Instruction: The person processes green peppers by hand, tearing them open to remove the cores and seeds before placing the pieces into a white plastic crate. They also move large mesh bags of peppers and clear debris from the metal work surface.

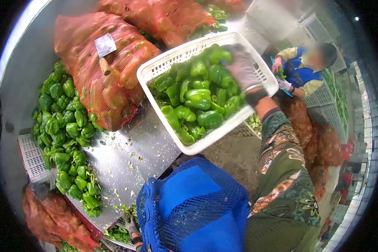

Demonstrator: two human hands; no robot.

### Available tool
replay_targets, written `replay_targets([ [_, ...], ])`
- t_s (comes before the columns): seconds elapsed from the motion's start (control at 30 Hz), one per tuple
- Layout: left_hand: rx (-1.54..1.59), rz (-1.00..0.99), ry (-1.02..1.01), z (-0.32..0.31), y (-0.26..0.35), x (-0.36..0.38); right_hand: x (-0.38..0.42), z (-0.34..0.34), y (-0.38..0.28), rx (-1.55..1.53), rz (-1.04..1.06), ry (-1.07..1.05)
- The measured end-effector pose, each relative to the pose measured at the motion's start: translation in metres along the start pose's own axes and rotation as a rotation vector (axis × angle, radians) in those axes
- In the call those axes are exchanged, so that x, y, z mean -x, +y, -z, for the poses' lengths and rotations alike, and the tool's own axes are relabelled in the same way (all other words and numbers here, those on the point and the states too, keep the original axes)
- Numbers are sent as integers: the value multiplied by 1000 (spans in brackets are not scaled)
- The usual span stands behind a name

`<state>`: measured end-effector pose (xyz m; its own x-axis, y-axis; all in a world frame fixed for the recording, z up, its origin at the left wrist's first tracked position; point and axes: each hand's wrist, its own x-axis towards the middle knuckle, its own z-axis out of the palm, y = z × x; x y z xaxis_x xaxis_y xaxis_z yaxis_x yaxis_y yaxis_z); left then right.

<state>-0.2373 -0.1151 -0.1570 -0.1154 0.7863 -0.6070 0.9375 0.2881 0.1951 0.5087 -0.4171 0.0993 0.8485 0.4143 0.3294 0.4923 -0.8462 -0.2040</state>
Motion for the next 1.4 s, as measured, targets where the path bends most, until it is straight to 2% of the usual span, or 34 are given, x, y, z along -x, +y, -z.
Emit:
replay_targets([
  [0.03, 158, -28, -143, 6, 18, 6, -3, -10, 37, 234, 63, 125],
  [0.07, 295, -125, -71, -3, 22, 11, -8, -14, 71, 229, -171, -104],
  [0.1, 104, -218, -65, 17, 77, 49, -7, -22, 91, 377, -153, -157],
  [0.13, 205, -32, -224, 16, 89, 47, 6, -66, 153, 646, 178, -162],
  [0.17, 40, -278, -226, 12, 81, 32, 18, -104, 205, 932, 512, -61],
  [0.2, 18, -355, -125, 3, 62, 25, 17, -139, 248, 868, 441, -106],
  [0.23, -51, -323, -197, 25, 108, 56, 16, -155, 258, 771, 300, -162],
  [0.27, -138, -500, -97, 24, 105, 54, 19, -168, 283, 766, 201, -212],
  [0.3, -136, -309, -163, 30, 121, 58, 13, -182, 297, 763, 124, -237],
  [0.37, 27, -241, -165, 37, 147, 69, 7, -191, 312, 748, 7, -287],
  [0.43, -55, -211, -171, 51, 163, 76, -2, -178, 307, 687, -98, -343],
  [0.47, -158, -351, 10, 36, 139, 60, -7, -173, 306, 639, -152, -383],
  [0.5, 87, -281, -45, 38, 140, 52, -13, -161, 291, 580, -189, -424],
  [0.53, -100, -303, 76, 50, 145, 46, -22, -147, 273, 500, -219, -456],
  [0.57, -202, -433, 253, 68, 158, 41, -26, -122, 250, 406, -224, -478],
  [0.6, -176, -317, 212, 88, 172, 25, -48, -116, 275, 281, -168, -388],
  [0.63, -276, -310, 357, 87, 151, -12, -69, -113, 309, 161, -103, -307],
  [0.67, -290, -297, 412, 103, 163, -41, -79, -87, 273, 19, -65, -256],
  [0.73, -381, -443, 581, 123, 180, -107, -62, -35, 103, -261, -14, -219],
  [0.8, -304, -166, 281, 151, 226, -170, -21, -6, -49, -470, 90, -248],
  [0.87, -323, -62, 271, 136, 234, -220, 31, 4, -169, -624, 197, -354],
  [0.93, -362, 19, 272, 120, 234, -245, 77, -2, -251, -729, 227, -487],
  [1.0, -412, 70, 299, 115, 239, -256, 116, -21, -292, -821, 151, -557],
  [1.03, -319, 46, 310, 123, 239, -246, 134, -33, -307, -869, 102, -569],
  [1.1, -241, -84, 406, 113, 227, -250, 152, -53, -323, -936, -141, -791],
  [1.17, -114, -238, 366, 99, 231, -215, 176, -77, -343, -1034, -310, -878],
  [1.2, -27, -307, 365, 81, 232, -206, 185, -93, -350, -1074, -330, -953],
  [1.23, 213, -586, 472, 48, 221, -206, 191, -111, -357, -1113, -350, -1027],
  [1.27, 392, -740, 413, 39, 228, -195, 195, -124, -369, -1156, -323, -1067],
  [1.37, 1380, -482, -321, 66, 277, -95, 194, -164, -414, -1265, -200, -1125],
  [1.4, 1477, -447, -445, 74, 286, -64, 190, -165, -430, -1365, -237, -1169],
])
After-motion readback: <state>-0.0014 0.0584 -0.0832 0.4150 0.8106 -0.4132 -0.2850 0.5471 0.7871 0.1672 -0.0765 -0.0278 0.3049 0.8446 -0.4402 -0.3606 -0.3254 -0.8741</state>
